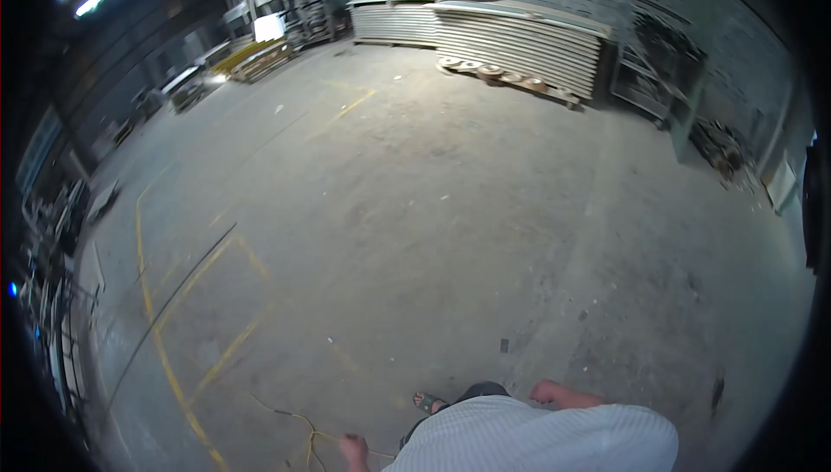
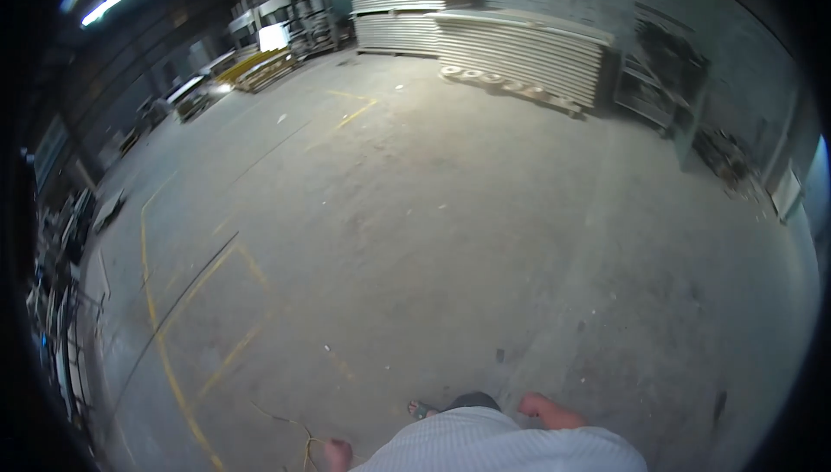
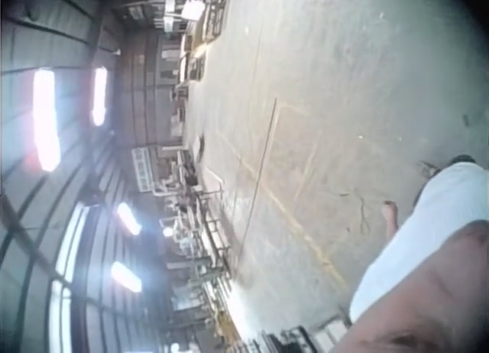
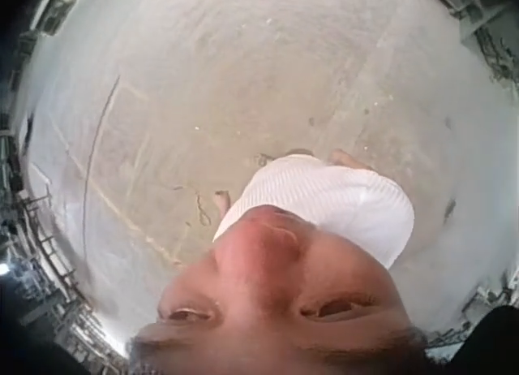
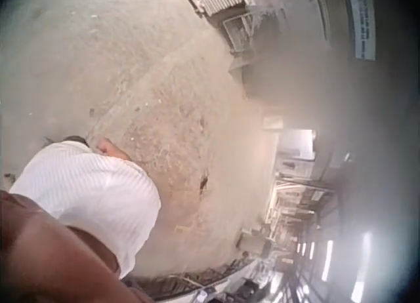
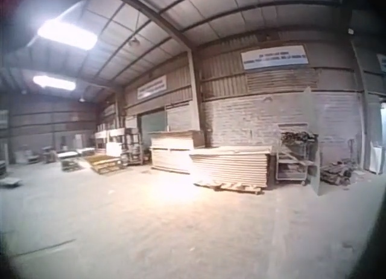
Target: The recorder uses a small block to scrape and clean the edges of a large wood panel on a factory workbench.
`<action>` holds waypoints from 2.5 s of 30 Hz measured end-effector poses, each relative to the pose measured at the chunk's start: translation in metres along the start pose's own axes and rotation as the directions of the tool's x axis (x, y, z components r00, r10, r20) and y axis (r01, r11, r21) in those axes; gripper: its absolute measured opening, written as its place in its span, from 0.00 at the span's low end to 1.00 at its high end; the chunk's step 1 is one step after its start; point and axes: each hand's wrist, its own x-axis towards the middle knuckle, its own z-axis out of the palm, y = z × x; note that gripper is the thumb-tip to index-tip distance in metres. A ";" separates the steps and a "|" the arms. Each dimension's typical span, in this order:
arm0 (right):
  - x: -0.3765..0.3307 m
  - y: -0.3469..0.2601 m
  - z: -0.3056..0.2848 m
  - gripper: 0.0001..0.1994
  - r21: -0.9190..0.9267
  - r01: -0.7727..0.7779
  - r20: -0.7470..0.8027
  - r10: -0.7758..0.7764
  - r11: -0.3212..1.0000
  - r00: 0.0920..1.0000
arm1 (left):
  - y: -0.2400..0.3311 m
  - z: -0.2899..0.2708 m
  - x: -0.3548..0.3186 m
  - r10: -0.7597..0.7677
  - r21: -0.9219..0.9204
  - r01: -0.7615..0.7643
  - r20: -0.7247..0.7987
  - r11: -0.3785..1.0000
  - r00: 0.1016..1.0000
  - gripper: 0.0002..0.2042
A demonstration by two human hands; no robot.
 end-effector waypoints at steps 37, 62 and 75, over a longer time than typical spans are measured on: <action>0.682 -0.882 -1.043 0.10 0.139 0.304 -0.429 -0.219 0.942 0.876 | 0.302 -0.259 1.018 -0.600 -0.270 0.583 0.024 0.767 0.800 0.08; 1.143 -1.237 -1.867 0.12 0.362 0.215 -0.487 -0.013 0.907 0.873 | 0.863 -0.418 1.972 -0.402 -0.186 0.387 -0.045 0.903 0.915 0.14; 1.420 -1.364 -2.240 0.09 0.327 0.284 -0.674 0.012 0.901 0.738 | 1.163 -0.454 2.530 -0.383 0.016 0.383 0.074 0.923 0.921 0.12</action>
